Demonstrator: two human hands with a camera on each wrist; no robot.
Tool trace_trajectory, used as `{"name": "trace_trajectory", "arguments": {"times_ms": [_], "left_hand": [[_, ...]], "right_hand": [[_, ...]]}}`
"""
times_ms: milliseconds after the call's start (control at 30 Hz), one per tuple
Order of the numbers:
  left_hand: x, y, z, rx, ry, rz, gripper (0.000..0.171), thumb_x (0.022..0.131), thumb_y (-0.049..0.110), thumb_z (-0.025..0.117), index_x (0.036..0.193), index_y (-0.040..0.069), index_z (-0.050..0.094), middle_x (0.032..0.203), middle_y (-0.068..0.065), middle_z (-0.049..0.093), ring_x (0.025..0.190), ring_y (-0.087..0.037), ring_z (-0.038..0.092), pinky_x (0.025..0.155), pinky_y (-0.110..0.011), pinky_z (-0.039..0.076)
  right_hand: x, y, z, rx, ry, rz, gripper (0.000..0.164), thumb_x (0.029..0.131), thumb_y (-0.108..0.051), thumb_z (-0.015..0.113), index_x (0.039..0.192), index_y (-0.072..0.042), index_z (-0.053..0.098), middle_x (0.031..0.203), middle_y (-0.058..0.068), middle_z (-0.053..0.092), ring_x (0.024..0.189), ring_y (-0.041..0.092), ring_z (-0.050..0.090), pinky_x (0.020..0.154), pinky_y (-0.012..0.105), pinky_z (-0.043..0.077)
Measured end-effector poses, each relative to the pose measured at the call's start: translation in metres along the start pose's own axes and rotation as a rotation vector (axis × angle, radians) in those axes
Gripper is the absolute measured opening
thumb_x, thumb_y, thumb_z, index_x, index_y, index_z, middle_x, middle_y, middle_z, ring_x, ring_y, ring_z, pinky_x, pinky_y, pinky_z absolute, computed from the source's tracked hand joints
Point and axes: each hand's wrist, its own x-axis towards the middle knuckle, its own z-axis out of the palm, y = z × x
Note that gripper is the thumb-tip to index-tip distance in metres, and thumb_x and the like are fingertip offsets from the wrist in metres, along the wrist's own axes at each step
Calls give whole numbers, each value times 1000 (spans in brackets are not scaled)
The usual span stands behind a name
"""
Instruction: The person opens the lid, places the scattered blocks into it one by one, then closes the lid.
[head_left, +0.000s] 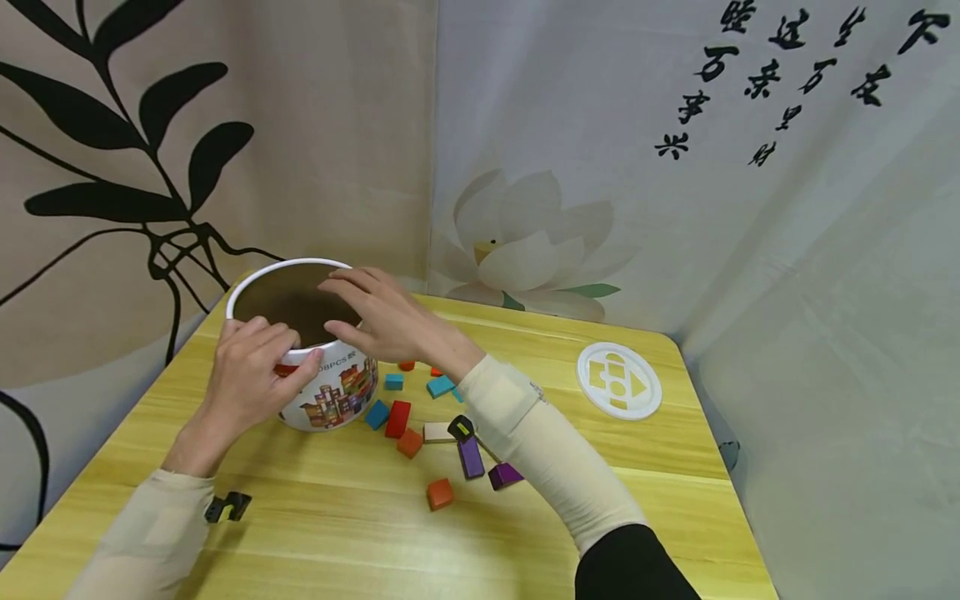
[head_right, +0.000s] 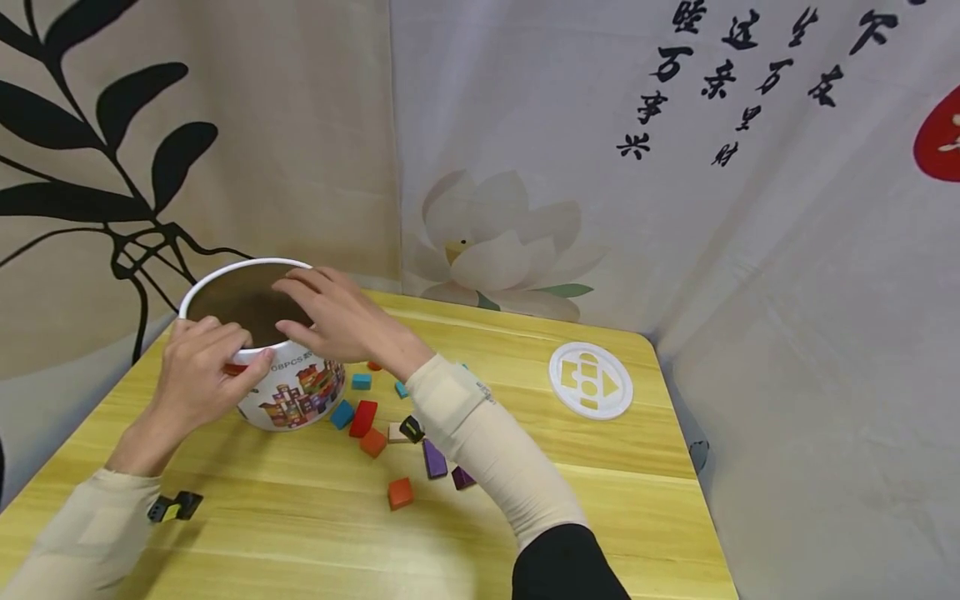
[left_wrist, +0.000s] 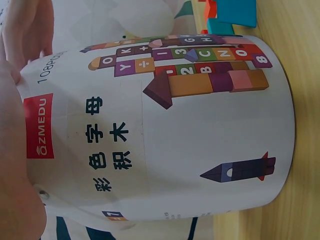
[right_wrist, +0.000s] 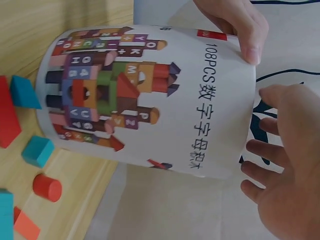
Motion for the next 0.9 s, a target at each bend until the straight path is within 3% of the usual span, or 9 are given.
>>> {"name": "trace_trajectory", "arguments": {"times_ms": [233, 433, 733, 900], "left_hand": [[-1, 1, 1, -4, -1, -4, 45, 89, 45, 54, 59, 12, 47, 52, -1, 45, 56, -23, 37, 62, -48, 26], [-1, -1, 1, -7, -7, -20, 43, 87, 44, 56, 59, 12, 47, 52, -2, 47, 57, -24, 40, 64, -50, 28], [-1, 0, 2, -15, -3, -26, 42, 86, 43, 57, 58, 14, 45, 53, 0, 45, 57, -23, 39, 64, -50, 28], [0, 1, 2, -18, 8, -29, 42, 86, 43, 57, 58, 13, 46, 53, -1, 46, 57, -24, 40, 64, -51, 28]], "right_hand": [[-33, 8, 7, 56, 37, 26, 64, 103, -51, 48, 157, -18, 42, 163, 6, 33, 150, 15, 19, 122, 31, 19], [-61, 17, 11, 82, 95, 13, 65, 102, -48, 53, 156, -13, 43, 160, 10, 36, 149, 17, 21, 122, 36, 23], [-111, 29, 21, 130, 65, 77, 67, 104, -48, 50, 160, -15, 36, 166, 5, 26, 153, 17, 7, 123, 45, 18], [-135, 38, 29, 182, 79, 111, 67, 104, -44, 52, 160, -12, 36, 166, 7, 26, 153, 19, 8, 121, 50, 20]]}}
